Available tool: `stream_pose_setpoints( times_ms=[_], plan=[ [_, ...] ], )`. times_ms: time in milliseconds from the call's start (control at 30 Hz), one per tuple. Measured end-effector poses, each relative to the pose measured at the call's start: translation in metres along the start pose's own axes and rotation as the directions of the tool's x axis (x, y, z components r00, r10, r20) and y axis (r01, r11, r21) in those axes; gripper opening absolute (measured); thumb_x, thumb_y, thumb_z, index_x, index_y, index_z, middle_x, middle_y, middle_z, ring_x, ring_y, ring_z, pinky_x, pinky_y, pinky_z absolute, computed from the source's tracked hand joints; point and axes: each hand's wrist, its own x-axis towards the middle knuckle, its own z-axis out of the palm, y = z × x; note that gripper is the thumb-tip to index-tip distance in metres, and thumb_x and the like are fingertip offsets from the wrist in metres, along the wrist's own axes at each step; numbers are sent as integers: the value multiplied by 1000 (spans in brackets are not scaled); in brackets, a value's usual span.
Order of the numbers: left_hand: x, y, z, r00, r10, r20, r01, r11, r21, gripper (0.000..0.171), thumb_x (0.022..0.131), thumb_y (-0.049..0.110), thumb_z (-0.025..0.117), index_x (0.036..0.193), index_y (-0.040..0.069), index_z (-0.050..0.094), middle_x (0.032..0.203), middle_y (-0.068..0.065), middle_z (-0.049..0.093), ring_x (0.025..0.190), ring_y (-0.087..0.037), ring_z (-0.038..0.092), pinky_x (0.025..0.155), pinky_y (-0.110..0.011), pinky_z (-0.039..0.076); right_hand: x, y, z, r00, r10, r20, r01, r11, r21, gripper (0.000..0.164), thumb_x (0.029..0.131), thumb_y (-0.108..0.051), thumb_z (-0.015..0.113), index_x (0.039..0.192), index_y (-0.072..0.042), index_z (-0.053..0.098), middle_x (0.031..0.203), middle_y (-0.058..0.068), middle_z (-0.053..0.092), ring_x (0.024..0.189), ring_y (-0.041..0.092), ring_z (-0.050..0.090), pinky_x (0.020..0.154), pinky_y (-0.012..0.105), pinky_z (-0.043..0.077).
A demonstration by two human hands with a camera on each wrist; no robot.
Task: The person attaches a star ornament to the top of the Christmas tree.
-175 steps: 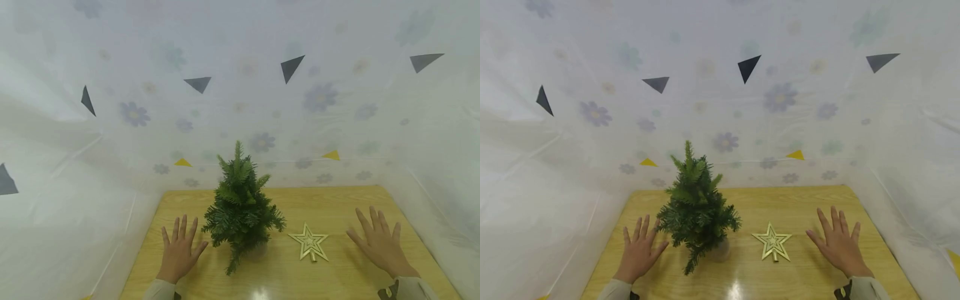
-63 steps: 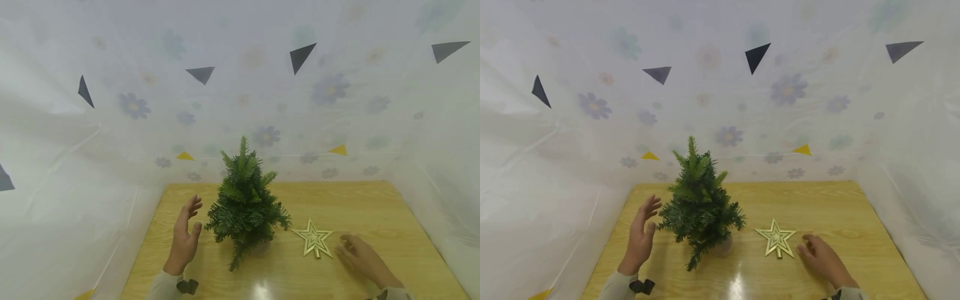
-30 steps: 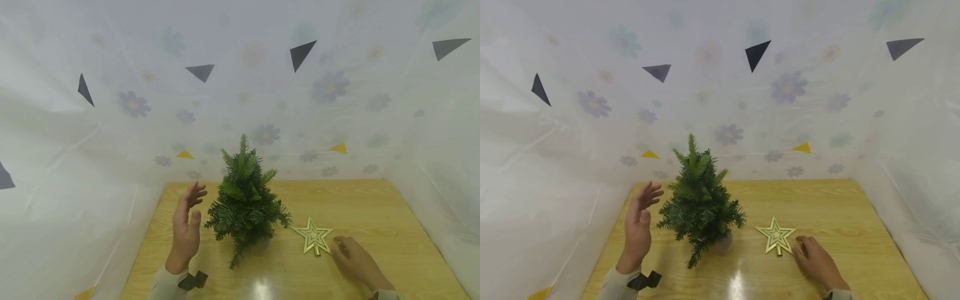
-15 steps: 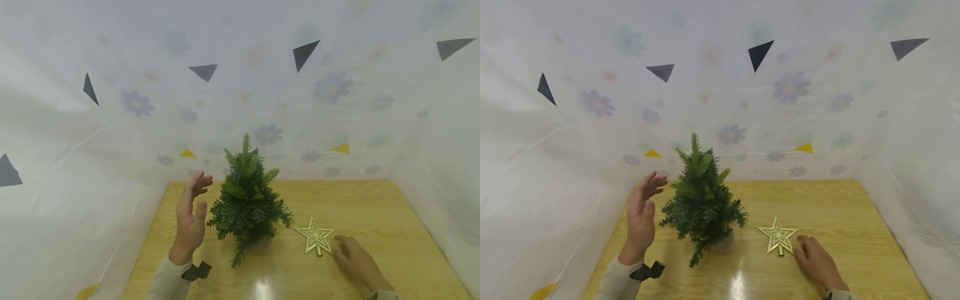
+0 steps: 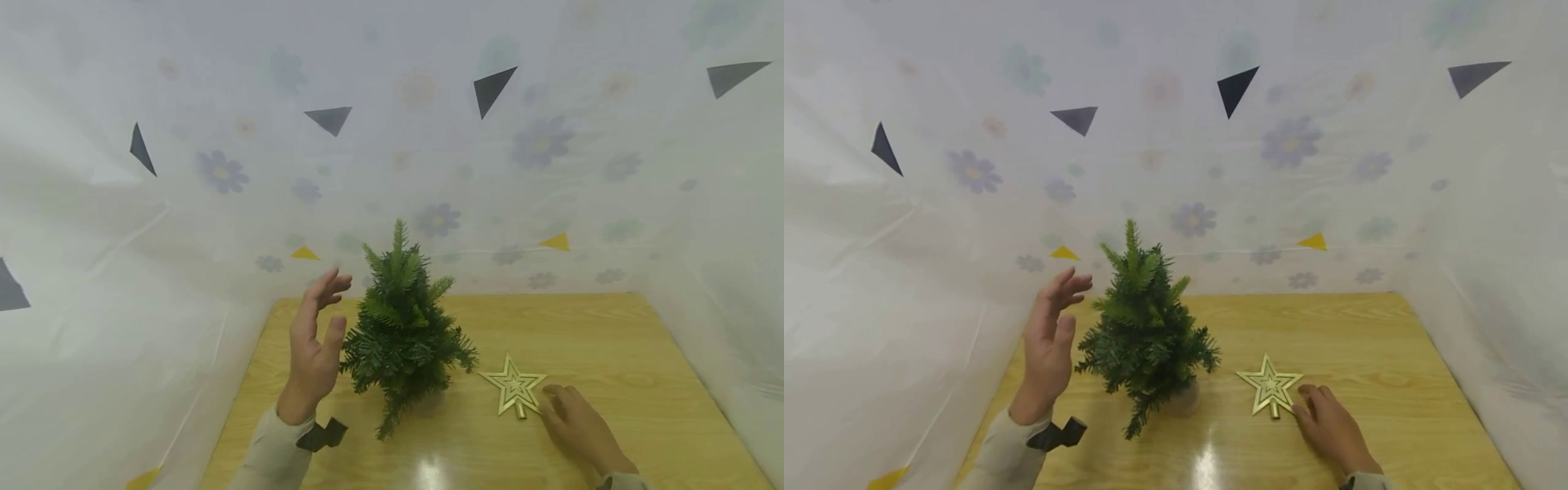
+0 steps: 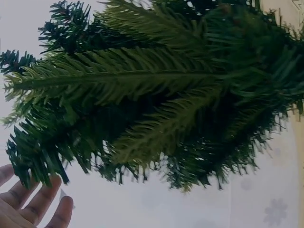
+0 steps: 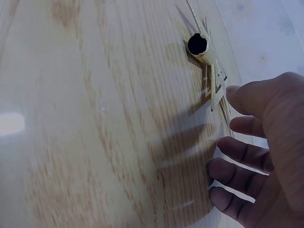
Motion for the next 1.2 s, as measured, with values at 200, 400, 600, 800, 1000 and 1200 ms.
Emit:
stream_pose_setpoints(
  times_ms=[200, 400, 600, 800, 1000, 1200],
  plan=[
    [13, 6, 3, 1000, -4, 6, 4, 1000, 8, 51, 110, 31, 52, 151, 0, 48, 136, -22, 61, 128, -34, 57, 102, -46, 46, 0, 0, 3, 999, 42, 7, -41, 999, -14, 36, 101, -26, 70, 125, -1, 63, 108, 12, 63, 95, 31, 66, 79, 56, 57],
    [25, 9, 8, 1000, 10, -1, -10, 999, 31, 52, 109, 35, 52, 147, 0, 53, 133, -20, 65, 126, -33, 59, 101, -47, 47, 1, -1, 2, 999, 52, 9, -52, 999, -12, 29, 102, -27, 68, 119, -5, 65, 107, 10, 63, 94, 30, 66, 77, 55, 57],
    [33, 10, 13, 1000, 8, 1, -8, 998, 56, 52, 108, 38, 54, 145, 2, 56, 130, -19, 66, 123, -30, 61, 100, -51, 46, 2, -4, 2, 998, 60, 10, -60, 998, -11, 22, 100, -23, 70, 113, -6, 66, 103, 8, 65, 94, 28, 66, 79, 54, 57],
    [37, 10, 19, 1000, 18, 13, -19, 998, 63, 50, 108, 34, 53, 140, -5, 57, 127, -18, 67, 120, -31, 62, 99, -53, 46, 3, -9, 2, 994, 102, 36, -103, 994, 23, 30, 101, -33, 69, 113, -5, 67, 101, 6, 66, 91, 25, 65, 78, 53, 56],
    [42, 13, 23, 999, 33, 4, -33, 995, 91, 46, 108, 30, 55, 141, -1, 59, 131, -16, 66, 122, -29, 60, 98, -51, 47, 3, -9, 6, 989, 132, 64, -134, 991, 23, 41, 94, -40, 77, 115, -5, 66, 94, 3, 64, 83, 19, 62, 72, 45, 56],
    [46, 14, 26, 999, 39, 13, -40, 992, 121, 43, 106, 28, 57, 140, 2, 61, 133, -15, 63, 123, -27, 58, 98, -50, 46, 3, -8, 8, 991, 126, 37, -126, 992, 0, 32, 92, -27, 79, 112, -6, 66, 96, 6, 65, 84, 21, 63, 71, 47, 56]
  ],
)
